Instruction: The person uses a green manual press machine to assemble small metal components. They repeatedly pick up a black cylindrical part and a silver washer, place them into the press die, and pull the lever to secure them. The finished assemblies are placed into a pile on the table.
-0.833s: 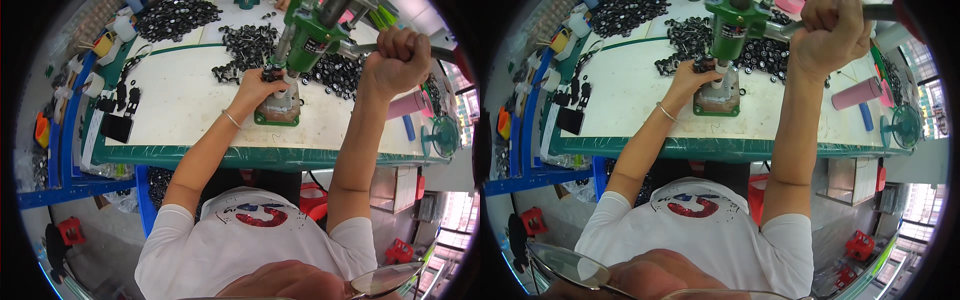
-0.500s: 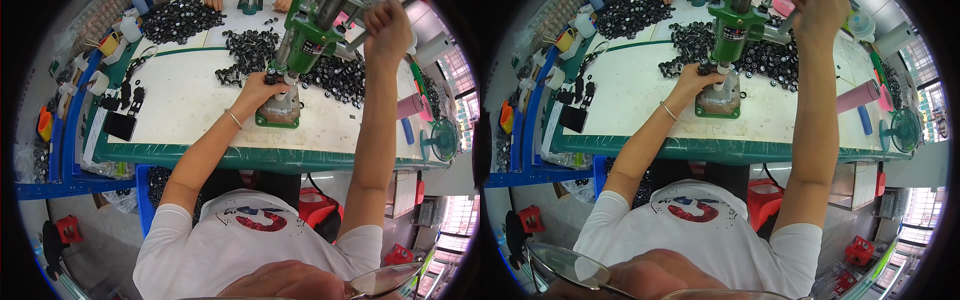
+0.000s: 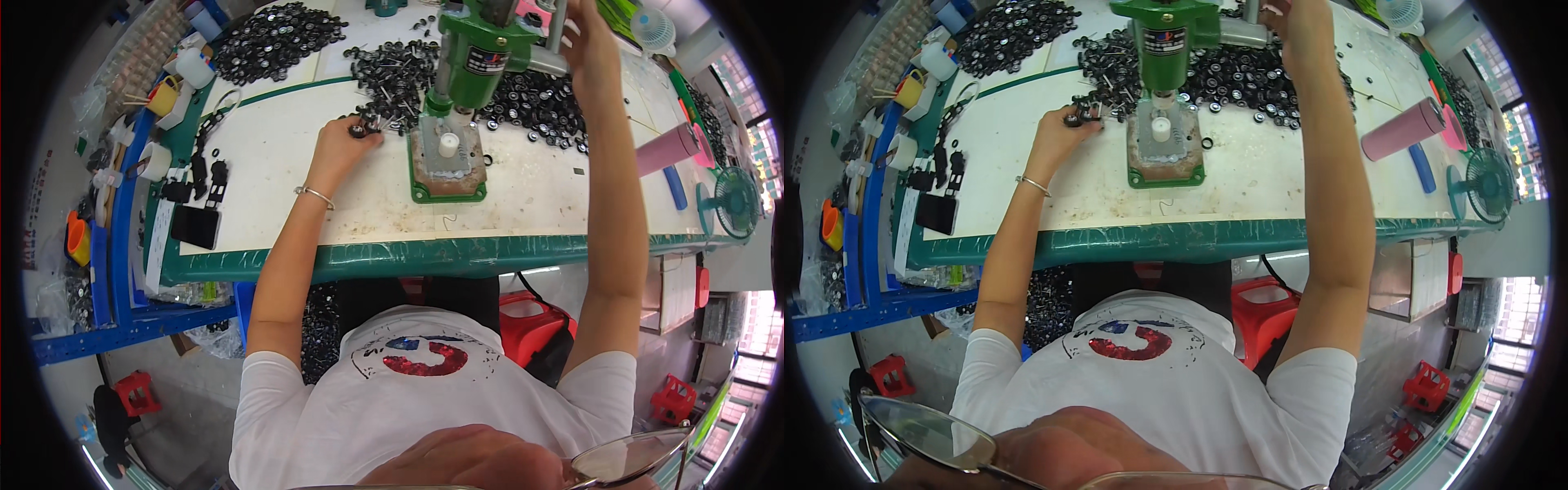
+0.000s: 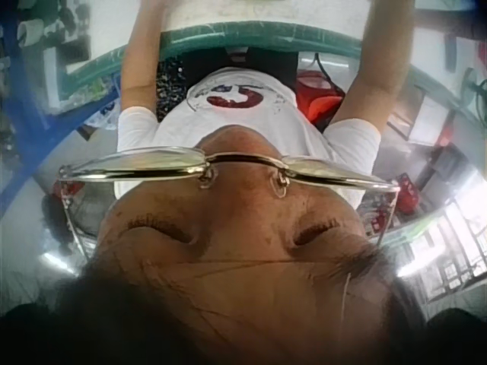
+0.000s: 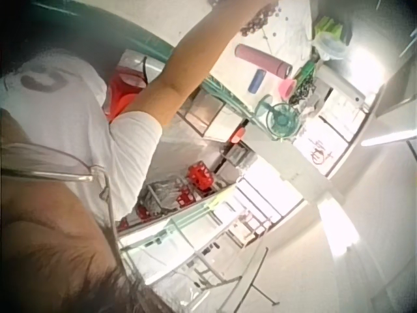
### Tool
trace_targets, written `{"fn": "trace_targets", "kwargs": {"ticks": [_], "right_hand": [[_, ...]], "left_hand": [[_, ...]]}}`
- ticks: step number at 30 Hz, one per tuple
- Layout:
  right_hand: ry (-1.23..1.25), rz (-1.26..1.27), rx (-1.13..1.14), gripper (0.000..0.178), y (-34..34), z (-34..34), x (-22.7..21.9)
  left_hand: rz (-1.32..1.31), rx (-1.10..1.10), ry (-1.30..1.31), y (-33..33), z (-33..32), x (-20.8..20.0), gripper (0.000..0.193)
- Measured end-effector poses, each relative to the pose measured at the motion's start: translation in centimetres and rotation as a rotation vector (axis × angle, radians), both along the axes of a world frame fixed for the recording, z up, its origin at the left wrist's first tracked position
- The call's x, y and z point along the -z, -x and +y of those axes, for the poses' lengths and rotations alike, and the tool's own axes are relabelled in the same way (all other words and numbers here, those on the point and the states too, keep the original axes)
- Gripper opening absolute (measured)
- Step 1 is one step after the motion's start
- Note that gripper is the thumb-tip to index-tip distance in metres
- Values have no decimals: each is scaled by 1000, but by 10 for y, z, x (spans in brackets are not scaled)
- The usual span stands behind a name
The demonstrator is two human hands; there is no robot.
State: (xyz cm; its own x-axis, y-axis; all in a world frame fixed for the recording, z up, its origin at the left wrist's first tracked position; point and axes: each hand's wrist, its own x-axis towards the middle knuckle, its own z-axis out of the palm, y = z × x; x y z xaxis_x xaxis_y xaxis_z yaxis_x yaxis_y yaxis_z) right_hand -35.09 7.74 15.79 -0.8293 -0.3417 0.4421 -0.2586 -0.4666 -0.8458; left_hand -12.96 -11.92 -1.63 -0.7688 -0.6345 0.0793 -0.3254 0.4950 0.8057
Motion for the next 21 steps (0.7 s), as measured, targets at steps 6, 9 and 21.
{"fn": "trace_targets", "kwargs": {"ticks": [6,9,21], "right_hand": [[-874,269,151,26,47,85,120],[-997,637,248,19,46,104,165],[-755,389,-24,24,-5,75,171]], "left_hand": [[-138,40,550,14,15,0,21],[-151,40,552,17,22,-6,22],[173,3,-526,-6,40,-25,25]]}}
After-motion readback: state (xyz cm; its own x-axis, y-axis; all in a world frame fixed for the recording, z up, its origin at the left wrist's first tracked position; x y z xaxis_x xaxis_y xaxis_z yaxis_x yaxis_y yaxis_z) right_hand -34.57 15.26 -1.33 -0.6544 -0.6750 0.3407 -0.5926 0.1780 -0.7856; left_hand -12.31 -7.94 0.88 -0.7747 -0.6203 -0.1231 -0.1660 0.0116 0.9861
